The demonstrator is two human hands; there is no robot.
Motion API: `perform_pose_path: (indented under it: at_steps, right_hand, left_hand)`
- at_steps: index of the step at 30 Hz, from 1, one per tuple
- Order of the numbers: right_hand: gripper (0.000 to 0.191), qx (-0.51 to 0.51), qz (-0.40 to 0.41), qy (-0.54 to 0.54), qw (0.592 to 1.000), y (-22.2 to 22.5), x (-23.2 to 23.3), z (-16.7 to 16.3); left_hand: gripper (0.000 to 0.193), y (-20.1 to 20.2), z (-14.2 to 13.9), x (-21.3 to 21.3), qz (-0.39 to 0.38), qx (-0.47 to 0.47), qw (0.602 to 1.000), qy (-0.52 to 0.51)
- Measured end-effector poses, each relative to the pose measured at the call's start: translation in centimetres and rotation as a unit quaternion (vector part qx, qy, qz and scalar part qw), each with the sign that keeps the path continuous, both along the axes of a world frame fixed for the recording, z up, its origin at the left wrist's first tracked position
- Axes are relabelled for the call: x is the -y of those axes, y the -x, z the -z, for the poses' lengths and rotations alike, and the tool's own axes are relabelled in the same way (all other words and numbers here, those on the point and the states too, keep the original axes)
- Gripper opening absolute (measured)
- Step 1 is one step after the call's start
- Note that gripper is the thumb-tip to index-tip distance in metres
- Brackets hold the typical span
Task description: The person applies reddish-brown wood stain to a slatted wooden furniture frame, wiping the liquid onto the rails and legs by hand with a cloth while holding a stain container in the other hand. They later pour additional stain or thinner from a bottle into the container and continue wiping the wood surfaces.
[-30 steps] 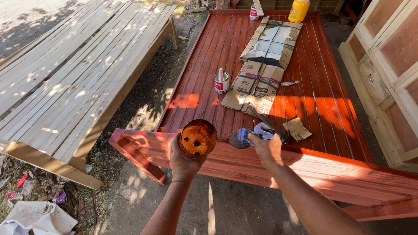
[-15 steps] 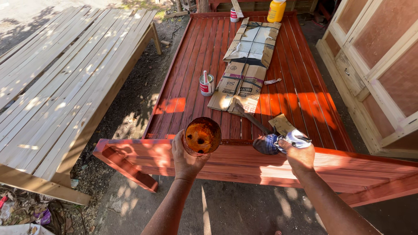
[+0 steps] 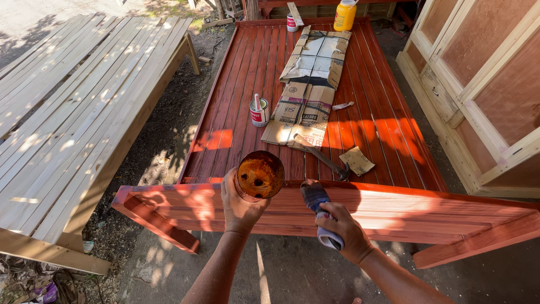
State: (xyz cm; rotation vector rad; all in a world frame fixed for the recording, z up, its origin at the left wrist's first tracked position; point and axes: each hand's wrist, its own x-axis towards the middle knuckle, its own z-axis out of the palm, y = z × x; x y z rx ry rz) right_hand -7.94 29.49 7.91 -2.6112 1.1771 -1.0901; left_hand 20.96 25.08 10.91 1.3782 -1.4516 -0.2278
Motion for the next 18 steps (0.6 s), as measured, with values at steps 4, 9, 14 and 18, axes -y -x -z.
perform_pose_path:
  at_steps: [4, 9, 14, 18]
  right_hand:
    - [0.046, -0.017, 0.02, -0.019, 0.999, 1.5, -1.7, 1.4]
    - [0.028, -0.018, 0.149, 0.083, 0.985, 5.2, -0.6, 0.5]
    - [0.022, 0.038, 0.463, -0.07, 0.883, 10.0, 2.9, -2.5]
    - [0.034, 0.017, 0.464, -0.075, 0.883, 7.2, 4.6, -2.2]
  left_hand:
    - [0.099, -0.3, -0.5, 0.0, -0.017, 0.017, 1.0, -0.018]
    - [0.101, -0.7, -0.7, 0.0, -0.021, 0.02, 0.999, -0.028]
    - [0.1, -1.3, -0.6, -0.1, -0.033, -0.002, 0.999, -0.024]
    - [0.108, -3.3, -0.4, -0.5, -0.048, -0.006, 0.999, -0.013]
